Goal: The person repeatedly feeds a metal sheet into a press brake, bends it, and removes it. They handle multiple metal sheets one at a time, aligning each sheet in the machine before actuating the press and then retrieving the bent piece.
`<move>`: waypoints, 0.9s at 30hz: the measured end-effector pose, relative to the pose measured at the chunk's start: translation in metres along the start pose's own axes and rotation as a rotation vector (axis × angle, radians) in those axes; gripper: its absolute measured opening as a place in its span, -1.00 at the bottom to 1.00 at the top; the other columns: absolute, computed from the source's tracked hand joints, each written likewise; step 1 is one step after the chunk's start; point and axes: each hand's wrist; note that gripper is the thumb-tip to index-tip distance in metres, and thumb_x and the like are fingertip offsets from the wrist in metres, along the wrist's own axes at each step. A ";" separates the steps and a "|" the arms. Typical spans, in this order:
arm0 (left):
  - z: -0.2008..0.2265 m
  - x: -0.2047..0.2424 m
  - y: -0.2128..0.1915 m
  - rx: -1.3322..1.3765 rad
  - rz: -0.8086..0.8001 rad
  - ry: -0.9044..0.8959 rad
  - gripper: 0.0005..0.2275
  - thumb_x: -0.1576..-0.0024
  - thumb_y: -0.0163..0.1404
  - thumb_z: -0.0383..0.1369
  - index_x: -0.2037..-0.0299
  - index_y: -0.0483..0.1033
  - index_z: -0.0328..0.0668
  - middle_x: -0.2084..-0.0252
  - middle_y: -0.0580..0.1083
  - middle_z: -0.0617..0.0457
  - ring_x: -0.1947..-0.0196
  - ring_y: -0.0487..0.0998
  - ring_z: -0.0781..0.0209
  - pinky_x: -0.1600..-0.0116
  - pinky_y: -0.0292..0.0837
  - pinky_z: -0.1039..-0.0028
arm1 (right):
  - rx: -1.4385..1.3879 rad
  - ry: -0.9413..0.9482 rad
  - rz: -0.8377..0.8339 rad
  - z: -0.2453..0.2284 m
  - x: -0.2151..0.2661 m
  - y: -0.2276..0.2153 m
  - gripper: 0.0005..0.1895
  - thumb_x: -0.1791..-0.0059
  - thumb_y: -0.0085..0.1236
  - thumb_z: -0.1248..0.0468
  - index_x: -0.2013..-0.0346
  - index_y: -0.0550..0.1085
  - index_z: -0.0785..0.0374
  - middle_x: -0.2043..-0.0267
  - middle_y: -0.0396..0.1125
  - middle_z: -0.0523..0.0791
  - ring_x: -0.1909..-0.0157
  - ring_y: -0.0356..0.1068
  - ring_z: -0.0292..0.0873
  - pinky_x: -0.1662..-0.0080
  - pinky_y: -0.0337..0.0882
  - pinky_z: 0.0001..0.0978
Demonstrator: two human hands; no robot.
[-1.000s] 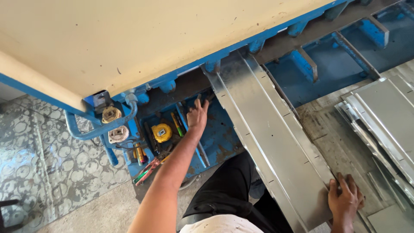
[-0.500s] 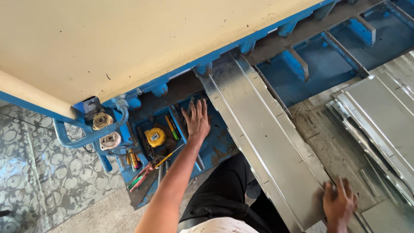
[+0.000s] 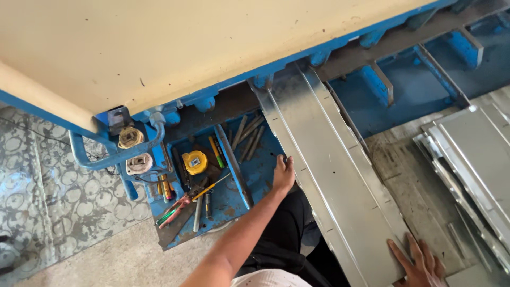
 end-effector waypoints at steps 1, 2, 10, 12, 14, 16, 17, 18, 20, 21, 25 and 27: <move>-0.001 -0.004 0.003 0.013 0.027 -0.022 -0.60 -0.30 -0.12 -0.13 -0.15 0.30 -0.32 0.16 0.56 -0.37 0.11 0.60 -0.38 0.05 0.48 0.02 | -0.128 -0.080 0.136 0.000 -0.005 -0.005 0.23 0.38 0.50 -0.31 -0.44 -0.05 -0.61 -0.63 -0.37 -0.17 -0.61 -0.28 0.07 -0.50 -0.16 0.14; 0.001 -0.008 0.006 0.026 0.053 -0.044 -0.63 -0.31 -0.13 -0.14 -0.12 0.33 -0.31 0.16 0.56 -0.37 0.12 0.60 -0.39 0.05 0.48 0.01 | -0.254 -0.163 0.270 -0.001 -0.014 -0.010 0.33 0.50 0.56 -0.29 -0.44 -0.02 -0.63 -0.61 -0.35 -0.18 -0.56 -0.29 0.11 -0.45 -0.19 0.21; 0.015 -0.071 -0.005 0.066 0.242 -0.015 -0.76 -0.30 -0.13 -0.23 0.12 0.41 -0.29 0.22 0.57 -0.35 0.20 0.61 -0.39 0.14 0.49 -0.02 | -0.274 -0.285 0.275 -0.007 -0.029 -0.064 0.51 0.60 0.66 -0.21 -0.50 -0.06 -0.60 -0.63 -0.40 -0.06 -0.58 -0.38 0.20 -0.49 -0.25 0.19; 0.019 -0.091 -0.008 0.046 0.291 0.078 -0.77 -0.31 -0.11 -0.24 0.13 0.43 -0.28 0.21 0.57 -0.35 0.19 0.59 -0.42 0.15 0.46 -0.05 | -0.323 -0.324 0.313 -0.013 -0.039 -0.085 0.52 0.64 0.68 -0.23 -0.48 -0.03 -0.62 -0.62 -0.43 0.06 -0.55 -0.40 0.26 -0.43 -0.24 0.21; 0.024 -0.105 -0.009 0.022 0.310 0.055 -0.77 -0.31 -0.12 -0.23 0.12 0.42 -0.26 0.23 0.57 -0.35 0.20 0.59 -0.42 0.16 0.46 -0.06 | -0.326 -0.320 0.332 -0.020 -0.042 -0.102 0.52 0.65 0.68 -0.24 -0.46 -0.04 -0.65 -0.61 -0.43 0.10 -0.54 -0.38 0.24 -0.43 -0.25 0.20; 0.030 -0.122 -0.011 0.009 0.326 0.041 -0.77 -0.30 -0.11 -0.22 0.12 0.43 -0.25 0.23 0.57 -0.35 0.20 0.59 -0.40 0.16 0.47 -0.05 | -0.279 -0.272 0.273 -0.033 -0.043 -0.120 0.53 0.64 0.67 -0.28 -0.46 -0.08 -0.64 -0.61 -0.46 0.12 -0.57 -0.39 0.20 -0.46 -0.26 0.19; 0.032 -0.130 -0.013 0.011 0.331 0.035 -0.76 -0.30 -0.10 -0.20 0.13 0.45 -0.25 0.23 0.57 -0.34 0.20 0.60 -0.39 0.15 0.47 -0.05 | -0.227 -0.225 0.201 -0.039 -0.044 -0.130 0.54 0.63 0.66 -0.32 -0.46 -0.11 -0.62 -0.61 -0.48 0.12 -0.60 -0.40 0.18 -0.49 -0.28 0.18; 0.034 -0.138 -0.015 0.012 0.337 0.028 -0.75 -0.29 -0.09 -0.19 0.14 0.46 -0.25 0.23 0.58 -0.34 0.20 0.60 -0.38 0.14 0.48 -0.04 | -0.174 -0.178 0.129 -0.044 -0.046 -0.140 0.55 0.63 0.66 -0.37 -0.47 -0.15 -0.60 -0.61 -0.50 0.12 -0.63 -0.42 0.16 -0.52 -0.29 0.16; 0.034 -0.155 -0.020 0.044 0.380 0.053 -0.71 -0.25 -0.02 -0.16 0.26 0.50 -0.28 0.28 0.60 -0.31 0.23 0.65 -0.31 0.12 0.53 0.01 | -0.123 -0.154 0.110 -0.052 -0.050 -0.158 0.52 0.59 0.62 -0.39 -0.45 -0.17 -0.57 -0.62 -0.49 0.11 -0.64 -0.43 0.16 -0.52 -0.31 0.22; 0.035 -0.165 -0.021 0.061 0.406 0.069 -0.68 -0.24 0.01 -0.14 0.31 0.52 -0.30 0.31 0.61 -0.30 0.24 0.67 -0.28 0.11 0.55 0.03 | -0.097 -0.143 0.106 -0.055 -0.053 -0.166 0.50 0.57 0.61 -0.40 -0.44 -0.18 -0.56 -0.63 -0.48 0.11 -0.65 -0.44 0.16 -0.52 -0.32 0.24; 0.031 -0.191 -0.014 0.108 0.468 0.103 -0.72 -0.20 0.04 -0.17 0.27 0.55 -0.29 0.30 0.60 -0.28 0.28 0.65 -0.30 0.17 0.53 0.04 | -0.182 -0.140 0.185 -0.061 -0.068 -0.178 0.53 0.61 0.62 -0.39 -0.46 -0.15 -0.61 -0.61 -0.47 0.10 -0.63 -0.46 0.17 -0.52 -0.33 0.28; 0.026 -0.199 -0.004 0.011 0.441 0.039 -0.71 -0.20 0.07 -0.16 0.33 0.55 -0.30 0.34 0.60 -0.30 0.30 0.65 -0.31 0.17 0.54 0.04 | -0.209 -0.148 0.218 -0.060 -0.081 -0.177 0.53 0.62 0.64 -0.39 -0.45 -0.16 -0.61 -0.59 -0.48 0.10 -0.62 -0.50 0.21 -0.51 -0.33 0.28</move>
Point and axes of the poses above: each hand's wrist, its own x-axis away from the middle knuckle, its own y-axis out of the palm, z = x × y
